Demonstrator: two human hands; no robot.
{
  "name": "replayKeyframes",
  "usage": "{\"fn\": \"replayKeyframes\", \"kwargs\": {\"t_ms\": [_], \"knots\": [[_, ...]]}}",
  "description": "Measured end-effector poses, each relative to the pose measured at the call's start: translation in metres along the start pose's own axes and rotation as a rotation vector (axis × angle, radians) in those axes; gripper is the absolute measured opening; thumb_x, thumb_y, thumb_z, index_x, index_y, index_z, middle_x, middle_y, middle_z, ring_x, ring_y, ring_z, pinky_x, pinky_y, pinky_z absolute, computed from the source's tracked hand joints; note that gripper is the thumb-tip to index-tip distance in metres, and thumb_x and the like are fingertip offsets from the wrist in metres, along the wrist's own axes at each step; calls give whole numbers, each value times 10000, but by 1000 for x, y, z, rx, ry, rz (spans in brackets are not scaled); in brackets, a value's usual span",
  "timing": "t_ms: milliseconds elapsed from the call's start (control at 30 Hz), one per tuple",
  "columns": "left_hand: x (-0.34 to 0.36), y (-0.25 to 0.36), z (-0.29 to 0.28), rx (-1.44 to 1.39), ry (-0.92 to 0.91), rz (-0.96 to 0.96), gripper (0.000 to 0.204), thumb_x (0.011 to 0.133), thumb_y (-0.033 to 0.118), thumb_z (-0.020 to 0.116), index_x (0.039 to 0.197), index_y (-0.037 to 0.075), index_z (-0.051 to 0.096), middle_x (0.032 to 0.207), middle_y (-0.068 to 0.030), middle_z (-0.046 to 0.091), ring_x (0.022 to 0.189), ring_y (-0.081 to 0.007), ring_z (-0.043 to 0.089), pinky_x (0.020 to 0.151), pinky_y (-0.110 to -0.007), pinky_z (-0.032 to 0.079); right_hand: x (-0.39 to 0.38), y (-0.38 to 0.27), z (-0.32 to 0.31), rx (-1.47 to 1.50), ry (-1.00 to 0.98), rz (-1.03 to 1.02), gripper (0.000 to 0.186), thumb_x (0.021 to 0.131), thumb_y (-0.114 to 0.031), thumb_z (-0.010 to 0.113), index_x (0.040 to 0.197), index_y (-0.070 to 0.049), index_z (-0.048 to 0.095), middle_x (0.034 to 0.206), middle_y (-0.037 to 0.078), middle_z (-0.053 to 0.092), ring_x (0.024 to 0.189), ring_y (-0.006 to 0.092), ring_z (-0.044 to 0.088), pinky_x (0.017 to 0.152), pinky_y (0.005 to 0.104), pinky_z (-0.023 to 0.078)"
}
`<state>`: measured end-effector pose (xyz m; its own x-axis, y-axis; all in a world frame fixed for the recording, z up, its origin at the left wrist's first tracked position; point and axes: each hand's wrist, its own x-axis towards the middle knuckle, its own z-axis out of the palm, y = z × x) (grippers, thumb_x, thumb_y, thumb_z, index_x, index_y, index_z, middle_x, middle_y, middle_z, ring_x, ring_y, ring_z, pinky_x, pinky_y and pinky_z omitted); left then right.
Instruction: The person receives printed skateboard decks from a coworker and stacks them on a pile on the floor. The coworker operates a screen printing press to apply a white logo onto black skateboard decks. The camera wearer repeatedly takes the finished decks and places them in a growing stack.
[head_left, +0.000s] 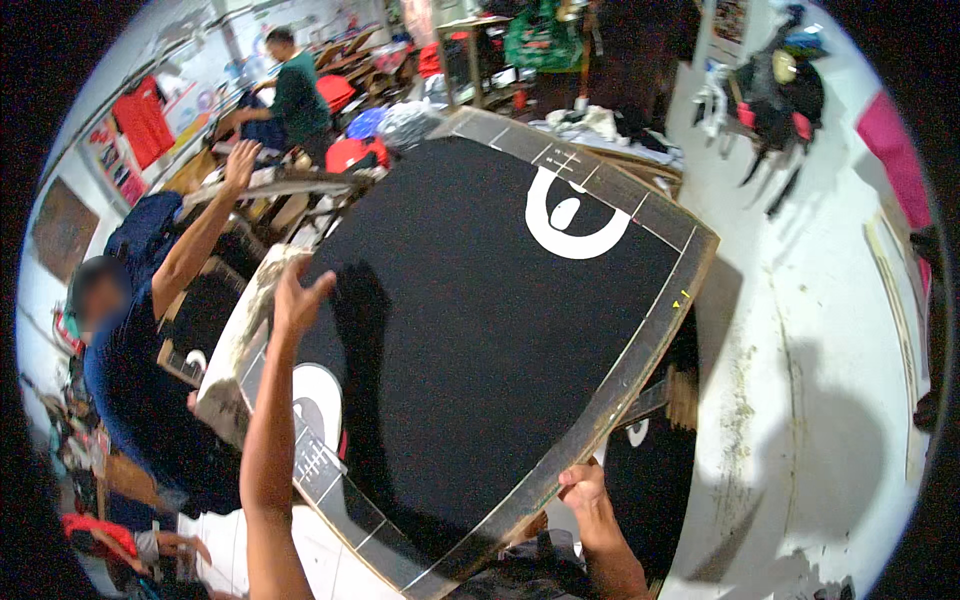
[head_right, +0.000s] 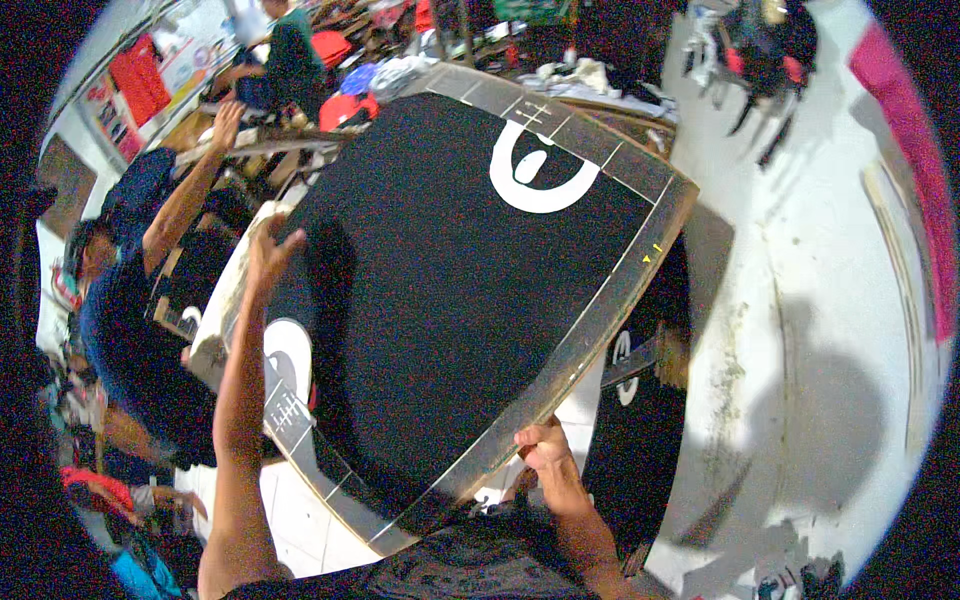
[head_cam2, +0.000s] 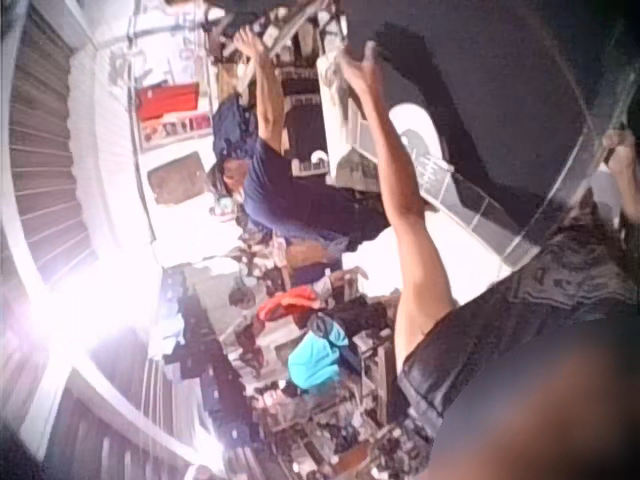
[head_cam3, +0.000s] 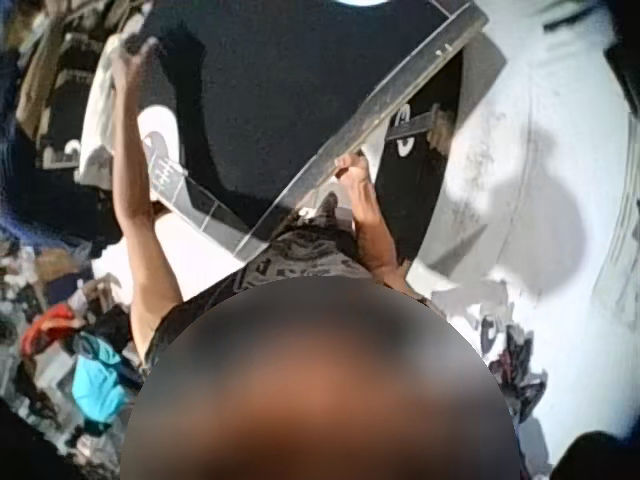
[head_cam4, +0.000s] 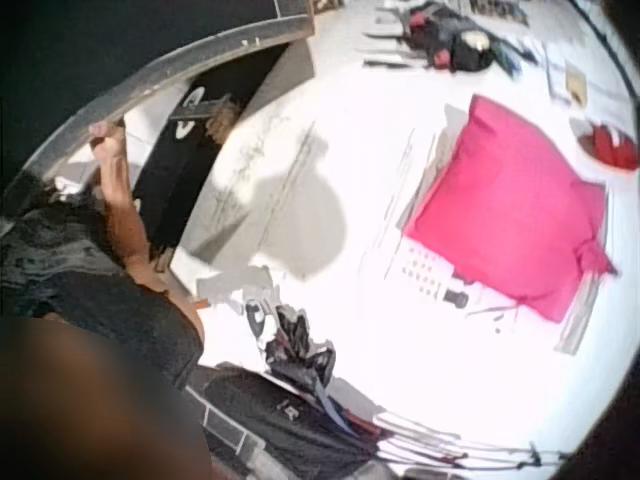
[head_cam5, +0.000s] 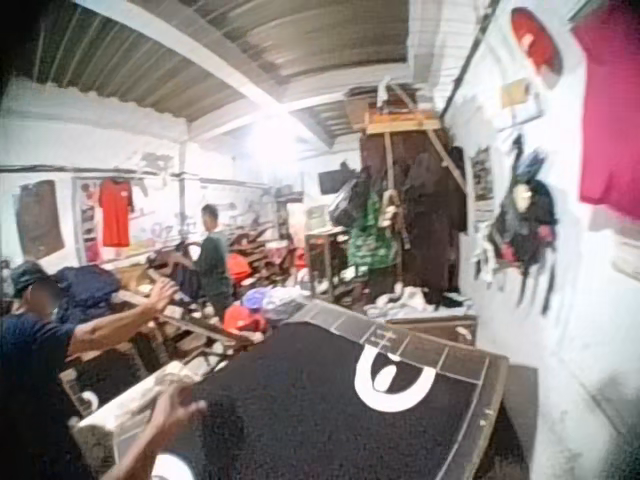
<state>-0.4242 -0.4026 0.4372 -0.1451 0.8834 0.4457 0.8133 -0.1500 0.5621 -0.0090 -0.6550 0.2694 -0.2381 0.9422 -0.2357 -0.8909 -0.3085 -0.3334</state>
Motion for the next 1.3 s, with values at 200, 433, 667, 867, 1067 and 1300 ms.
{"fn": "replayKeyframes", "kwargs": {"t_ms": [200,433,667,867,1067,1300], "knots": [[154,88,29,75,-208,48,642,693,493,683,986,-71,594,953,-199,614,921,-266,585,802,-328,429,-45,-28,-5,-38,9,-324,565,470,78,671,1013,-16,542,852,94,597,780,269,592,705,383,501],[158,176,37,-329,-255,97,480,714,447,698,520,53,504,544,25,426,514,-88,372,484,-285,294,-51,35,-64,-156,255,-394,462,596,-40,676,1037,-40,539,994,117,574,967,277,542,806,418,461],[17,230,29,-272,-414,401,487,620,439,755,575,1,548,479,-45,450,495,-128,416,479,-315,349,-86,174,-122,-279,591,-25,176,792,-36,595,967,-20,575,905,114,601,788,202,598,693,324,505],[-106,223,46,-339,-547,888,484,546,450,774,574,30,534,540,-116,532,492,-294,530,479,-372,410,-115,188,36,-1863,791,-625,315,717,-184,620,990,-30,591,1037,175,581,946,321,561,809,412,446],[-182,210,107,-500,-636,1329,408,607,458,710,574,98,523,557,-34,522,525,-221,533,511,-337,402,-87,67,144,-2217,1027,-925,377,654,-31,610,1023,-44,537,1034,145,586,965,288,558,833,395,414],[-210,187,169,-359,-886,1455,286,611,292,705,733,71,572,717,-61,577,733,-224,574,657,-325,421,-32,20,49,-2331,480,-10,264,636,-131,632,869,-16,587,737,167,619,716,321,618,658,420,485]]}}
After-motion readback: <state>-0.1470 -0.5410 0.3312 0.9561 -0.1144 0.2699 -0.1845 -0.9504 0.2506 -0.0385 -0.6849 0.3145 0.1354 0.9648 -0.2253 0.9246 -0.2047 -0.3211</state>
